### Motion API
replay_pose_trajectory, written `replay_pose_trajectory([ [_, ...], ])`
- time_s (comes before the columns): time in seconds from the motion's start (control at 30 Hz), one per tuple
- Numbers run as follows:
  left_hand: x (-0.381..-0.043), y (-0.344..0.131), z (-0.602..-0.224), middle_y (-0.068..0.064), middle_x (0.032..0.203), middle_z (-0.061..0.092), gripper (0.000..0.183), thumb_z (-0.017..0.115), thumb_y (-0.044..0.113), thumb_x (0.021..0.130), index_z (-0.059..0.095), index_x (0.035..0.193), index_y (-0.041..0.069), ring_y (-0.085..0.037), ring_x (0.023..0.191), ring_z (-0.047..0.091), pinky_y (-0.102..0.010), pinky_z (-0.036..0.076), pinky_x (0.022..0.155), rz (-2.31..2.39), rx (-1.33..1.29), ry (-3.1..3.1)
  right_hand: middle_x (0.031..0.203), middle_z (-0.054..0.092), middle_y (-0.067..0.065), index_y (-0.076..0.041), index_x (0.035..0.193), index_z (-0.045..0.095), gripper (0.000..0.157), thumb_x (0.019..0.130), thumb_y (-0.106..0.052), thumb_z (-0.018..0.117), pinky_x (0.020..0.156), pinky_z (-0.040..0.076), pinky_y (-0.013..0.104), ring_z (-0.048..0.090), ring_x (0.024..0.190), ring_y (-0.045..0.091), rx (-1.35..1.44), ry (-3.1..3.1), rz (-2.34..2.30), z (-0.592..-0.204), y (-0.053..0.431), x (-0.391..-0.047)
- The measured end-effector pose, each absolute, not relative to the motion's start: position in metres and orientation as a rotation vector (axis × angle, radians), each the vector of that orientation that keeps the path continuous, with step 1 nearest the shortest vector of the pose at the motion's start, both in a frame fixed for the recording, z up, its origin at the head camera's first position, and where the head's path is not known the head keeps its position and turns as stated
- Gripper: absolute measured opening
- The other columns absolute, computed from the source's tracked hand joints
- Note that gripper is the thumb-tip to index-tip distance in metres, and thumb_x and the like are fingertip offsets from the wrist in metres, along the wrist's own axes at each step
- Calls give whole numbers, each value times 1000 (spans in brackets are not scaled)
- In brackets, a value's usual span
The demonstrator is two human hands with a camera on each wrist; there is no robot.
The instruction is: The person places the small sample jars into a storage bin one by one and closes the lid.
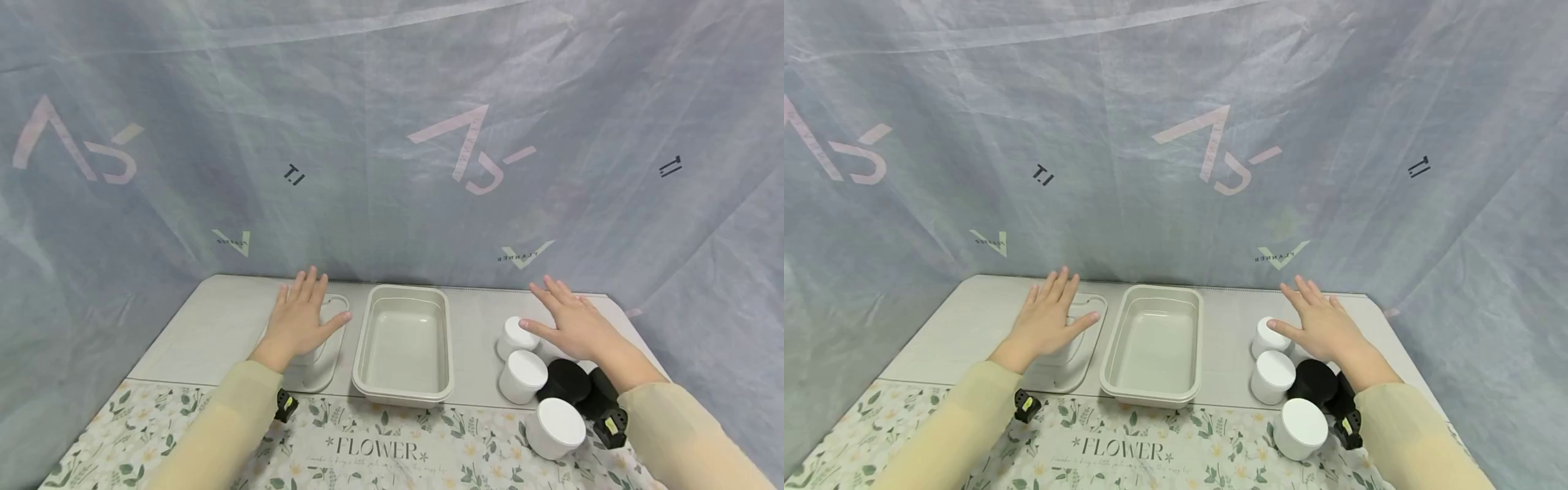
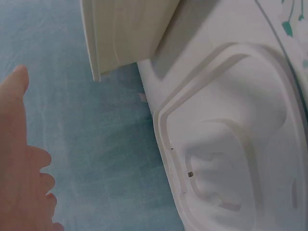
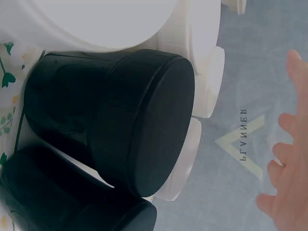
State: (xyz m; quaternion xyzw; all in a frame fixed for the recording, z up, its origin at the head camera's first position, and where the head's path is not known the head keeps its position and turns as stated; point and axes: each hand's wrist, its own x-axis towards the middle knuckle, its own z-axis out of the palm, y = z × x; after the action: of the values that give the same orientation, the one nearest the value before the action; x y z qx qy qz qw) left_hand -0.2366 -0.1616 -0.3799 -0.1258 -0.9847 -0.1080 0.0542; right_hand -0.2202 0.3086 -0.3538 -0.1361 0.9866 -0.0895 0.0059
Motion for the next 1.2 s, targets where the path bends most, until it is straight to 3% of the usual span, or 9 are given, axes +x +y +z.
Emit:
replay_pose_trajectory([
  [0.57,-238,-140,-397,-19,157,10,90,37,66,91,16,150,1,-37,145,10,-56,13,116,-411,-466,-2993,151,23,30,-4,145,35,89,85,-67,50,99,32,67,31,131,52,-488,3046,-275,-366,301,-223],
  [0.77,-239,-134,-403,-19,157,15,89,38,65,92,16,150,1,-37,144,15,-53,18,117,-524,-470,-3012,151,21,31,-2,146,32,93,84,-69,50,99,32,67,32,131,52,-433,2965,-328,-369,297,-225],
  [0.97,-241,-130,-412,-15,157,15,90,36,67,91,17,150,1,-33,145,17,-48,18,117,-722,-455,-3034,146,30,33,2,144,33,93,84,-67,52,102,32,64,32,131,51,-460,2929,-387,-377,294,-229],
  [1.2,-242,-123,-422,-18,155,23,76,44,50,96,19,150,1,-34,142,24,-49,21,116,-1071,-389,-3004,140,41,32,5,142,34,87,86,-56,58,100,37,61,41,126,49,-480,2940,-372,-387,295,-234],
])
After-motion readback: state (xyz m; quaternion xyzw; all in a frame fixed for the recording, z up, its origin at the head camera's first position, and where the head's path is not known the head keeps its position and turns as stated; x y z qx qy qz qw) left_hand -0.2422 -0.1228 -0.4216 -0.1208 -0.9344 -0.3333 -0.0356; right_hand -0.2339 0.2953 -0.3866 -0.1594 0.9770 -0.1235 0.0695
